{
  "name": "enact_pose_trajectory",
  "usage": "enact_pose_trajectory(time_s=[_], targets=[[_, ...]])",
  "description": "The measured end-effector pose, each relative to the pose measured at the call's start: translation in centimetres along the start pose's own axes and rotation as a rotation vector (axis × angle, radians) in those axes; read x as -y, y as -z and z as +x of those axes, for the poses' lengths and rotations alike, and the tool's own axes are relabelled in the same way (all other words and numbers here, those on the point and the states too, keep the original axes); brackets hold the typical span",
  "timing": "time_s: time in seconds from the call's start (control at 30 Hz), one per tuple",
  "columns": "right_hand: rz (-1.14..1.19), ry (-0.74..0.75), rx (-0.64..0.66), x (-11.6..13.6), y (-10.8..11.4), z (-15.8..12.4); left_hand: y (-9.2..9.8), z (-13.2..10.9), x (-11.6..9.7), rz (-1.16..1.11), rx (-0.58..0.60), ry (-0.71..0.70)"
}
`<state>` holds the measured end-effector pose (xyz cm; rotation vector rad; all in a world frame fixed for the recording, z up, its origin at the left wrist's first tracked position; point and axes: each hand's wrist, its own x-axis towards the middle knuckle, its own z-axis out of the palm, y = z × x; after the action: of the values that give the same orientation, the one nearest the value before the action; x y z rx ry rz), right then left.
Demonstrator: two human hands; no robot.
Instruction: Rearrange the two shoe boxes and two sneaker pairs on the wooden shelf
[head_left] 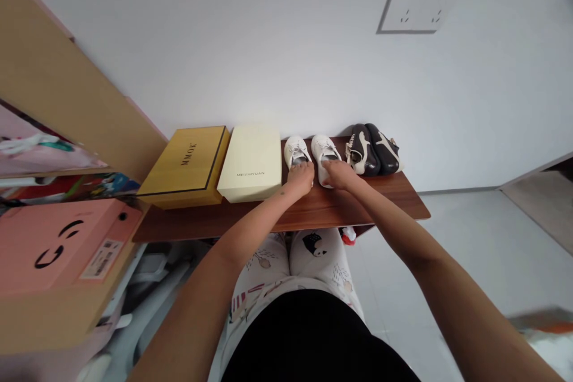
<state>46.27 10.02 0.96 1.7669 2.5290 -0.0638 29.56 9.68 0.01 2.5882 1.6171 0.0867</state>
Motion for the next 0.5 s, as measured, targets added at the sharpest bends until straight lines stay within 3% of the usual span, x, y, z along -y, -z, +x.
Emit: enact_pose_trajectory(time_s=[0.33,0.4,0.5], targets=[[0.007,0.004,-0.020,0.3,0.0,0.9,1.1,0.7,0.1,0.086,0.026,0.000],[-0.003,-0.004,-0.074,0.3,0.0,0.4,1.4,0.6,0.1,0.114,0.020,0.010],[0.076,0.036,-0.256,-0.7,-0.4,-1.3,1.7,0.1,-0.2,0.133,-0.057,0.039]])
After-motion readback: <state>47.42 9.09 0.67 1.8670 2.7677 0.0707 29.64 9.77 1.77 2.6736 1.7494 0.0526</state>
